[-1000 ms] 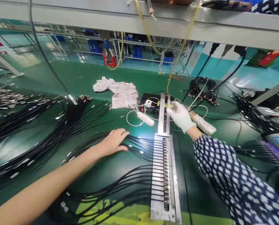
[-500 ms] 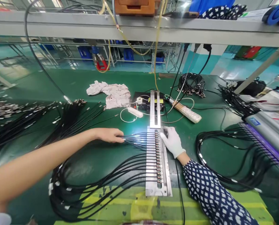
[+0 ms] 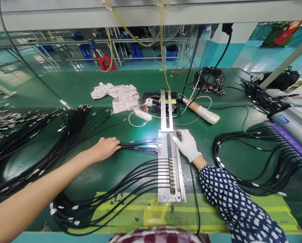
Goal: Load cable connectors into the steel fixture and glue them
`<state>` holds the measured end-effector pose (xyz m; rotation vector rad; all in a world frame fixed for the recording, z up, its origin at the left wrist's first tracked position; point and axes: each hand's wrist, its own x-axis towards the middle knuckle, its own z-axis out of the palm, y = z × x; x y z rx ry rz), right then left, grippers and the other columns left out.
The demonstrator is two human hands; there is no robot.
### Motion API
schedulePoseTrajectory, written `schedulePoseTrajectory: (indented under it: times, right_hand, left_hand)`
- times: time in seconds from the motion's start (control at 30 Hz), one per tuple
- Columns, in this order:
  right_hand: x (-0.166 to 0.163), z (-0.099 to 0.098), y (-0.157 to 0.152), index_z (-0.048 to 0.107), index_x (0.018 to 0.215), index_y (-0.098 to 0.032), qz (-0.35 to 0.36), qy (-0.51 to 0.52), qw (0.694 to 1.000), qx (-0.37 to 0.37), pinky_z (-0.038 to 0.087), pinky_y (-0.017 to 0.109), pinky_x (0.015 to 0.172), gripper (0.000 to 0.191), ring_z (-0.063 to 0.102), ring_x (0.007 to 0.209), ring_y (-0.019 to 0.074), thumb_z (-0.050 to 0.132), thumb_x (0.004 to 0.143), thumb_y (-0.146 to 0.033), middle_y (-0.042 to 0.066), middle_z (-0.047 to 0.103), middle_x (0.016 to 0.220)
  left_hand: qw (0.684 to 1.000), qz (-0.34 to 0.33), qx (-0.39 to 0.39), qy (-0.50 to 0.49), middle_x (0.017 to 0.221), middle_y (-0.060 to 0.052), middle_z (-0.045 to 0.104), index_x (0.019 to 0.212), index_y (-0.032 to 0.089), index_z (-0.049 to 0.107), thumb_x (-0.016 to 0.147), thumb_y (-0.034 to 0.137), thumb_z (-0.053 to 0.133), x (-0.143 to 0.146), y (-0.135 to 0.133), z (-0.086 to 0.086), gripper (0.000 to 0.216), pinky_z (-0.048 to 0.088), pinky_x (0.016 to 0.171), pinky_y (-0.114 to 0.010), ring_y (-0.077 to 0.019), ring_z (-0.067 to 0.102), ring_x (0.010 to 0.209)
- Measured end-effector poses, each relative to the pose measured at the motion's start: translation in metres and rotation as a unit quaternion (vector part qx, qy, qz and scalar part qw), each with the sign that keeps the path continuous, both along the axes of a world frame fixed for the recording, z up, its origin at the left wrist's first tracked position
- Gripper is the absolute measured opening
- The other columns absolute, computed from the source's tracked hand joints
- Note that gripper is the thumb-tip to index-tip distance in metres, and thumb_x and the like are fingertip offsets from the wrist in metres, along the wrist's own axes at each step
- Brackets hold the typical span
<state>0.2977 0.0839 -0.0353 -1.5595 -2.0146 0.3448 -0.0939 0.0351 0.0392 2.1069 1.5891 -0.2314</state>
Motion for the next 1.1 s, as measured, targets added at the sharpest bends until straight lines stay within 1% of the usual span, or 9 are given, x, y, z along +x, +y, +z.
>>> schedulePoseTrajectory:
  times: [0.1, 0.2, 0.3, 0.5, 0.67, 0.73, 0.87, 1.0, 1.1]
  right_hand:
    - [0.0, 0.001, 0.0, 0.061, 0.122, -0.02, -0.001, -0.003, 1.0, -0.006, 0.05, 0.04, 0.089, 0.04, 0.062, 0.103, 0.0292, 0.054, 0.094, -0.048, 0.011, 0.062, 0.114]
    - [0.0, 0.001, 0.0, 0.061, 0.122, -0.02, -0.002, -0.004, 1.0, -0.011, 0.051, 0.04, 0.089, 0.04, 0.062, 0.104, 0.0294, 0.054, 0.094, -0.048, 0.011, 0.062, 0.114]
    - [0.0, 0.002, 0.0, 0.061, 0.121, -0.019, -0.001, -0.005, 1.0, -0.011, 0.051, 0.041, 0.09, 0.04, 0.062, 0.104, 0.0298, 0.055, 0.093, -0.047, 0.011, 0.062, 0.114]
    - [0.0, 0.001, 0.0, 0.061, 0.12, -0.02, 0.0, -0.002, 1.0, -0.002, 0.051, 0.041, 0.088, 0.039, 0.062, 0.102, 0.0293, 0.054, 0.093, -0.048, 0.011, 0.063, 0.113]
    - [0.001, 0.0, 0.001, 0.062, 0.119, -0.02, -0.001, -0.001, 1.0, -0.001, 0.051, 0.04, 0.088, 0.039, 0.062, 0.101, 0.029, 0.054, 0.093, -0.048, 0.011, 0.063, 0.112]
    - [0.001, 0.0, 0.001, 0.062, 0.119, -0.02, 0.0, -0.002, 1.0, -0.003, 0.05, 0.04, 0.089, 0.039, 0.062, 0.101, 0.0289, 0.054, 0.093, -0.048, 0.011, 0.063, 0.113]
    - [0.0, 0.001, 0.001, 0.061, 0.12, -0.02, 0.001, -0.002, 1.0, -0.003, 0.05, 0.04, 0.089, 0.04, 0.062, 0.101, 0.0289, 0.053, 0.094, -0.049, 0.011, 0.063, 0.113]
    - [0.0, 0.001, 0.0, 0.062, 0.119, -0.02, 0.002, -0.002, 1.0, -0.005, 0.05, 0.04, 0.088, 0.039, 0.061, 0.101, 0.029, 0.053, 0.094, -0.049, 0.011, 0.063, 0.111]
    - [0.001, 0.0, 0.0, 0.062, 0.12, -0.02, 0.002, -0.003, 1.0, -0.007, 0.05, 0.04, 0.088, 0.04, 0.062, 0.102, 0.029, 0.053, 0.094, -0.049, 0.011, 0.063, 0.112]
  left_hand:
    - [0.995, 0.002, 0.095, 0.022, 0.122, -0.02, 0.062, 0.121, 0.013, 0.058, 0.097, 0.052, 0.043, 0.027, -0.049, -0.004, 0.048, 0.045, 0.097, -0.043, -0.0322, 0.059, 0.116]
    - [0.999, -0.021, 0.038, -0.024, 0.125, -0.017, 0.062, 0.131, 0.017, 0.053, 0.072, 0.057, 0.076, 0.058, -0.1, -0.012, 0.074, 0.048, 0.096, -0.042, -0.0335, 0.059, 0.115]
    - [0.999, 0.007, -0.012, -0.036, 0.112, -0.014, 0.066, 0.122, 0.017, 0.056, 0.084, 0.041, 0.064, 0.077, -0.126, -0.018, 0.045, 0.049, 0.09, -0.042, -0.0318, 0.062, 0.106]
    - [0.991, 0.045, -0.079, -0.096, 0.091, -0.006, 0.058, 0.077, 0.021, 0.045, 0.084, 0.036, 0.049, 0.079, -0.114, -0.009, 0.017, 0.048, 0.077, -0.035, -0.0226, 0.06, 0.083]
    - [0.868, 0.169, -0.378, -0.273, 0.063, 0.004, 0.054, 0.096, 0.021, 0.041, 0.083, 0.072, 0.045, 0.079, -0.105, 0.004, 0.053, 0.041, 0.051, -0.026, -0.0126, 0.048, 0.047]
    - [0.851, 0.175, -0.4, -0.293, 0.054, 0.009, 0.044, 0.095, 0.019, 0.045, 0.08, 0.081, 0.046, 0.083, -0.1, 0.015, 0.064, 0.032, 0.045, -0.023, -0.0093, 0.039, 0.04]
    - [0.873, 0.149, -0.351, -0.303, 0.055, 0.01, 0.032, 0.101, 0.018, 0.053, 0.084, 0.079, 0.045, 0.09, -0.087, 0.033, 0.064, 0.024, 0.045, -0.023, -0.0084, 0.028, 0.043]
    - [0.965, 0.101, -0.183, -0.156, 0.064, 0.001, 0.046, 0.076, 0.02, 0.049, 0.091, 0.066, 0.039, 0.079, -0.082, 0.021, 0.05, 0.032, 0.057, -0.028, -0.0147, 0.04, 0.058]
    - [0.977, 0.062, -0.141, -0.149, 0.07, -0.001, 0.051, 0.078, 0.019, 0.052, 0.097, 0.059, 0.033, 0.062, -0.077, 0.011, 0.048, 0.036, 0.065, -0.029, -0.017, 0.047, 0.067]
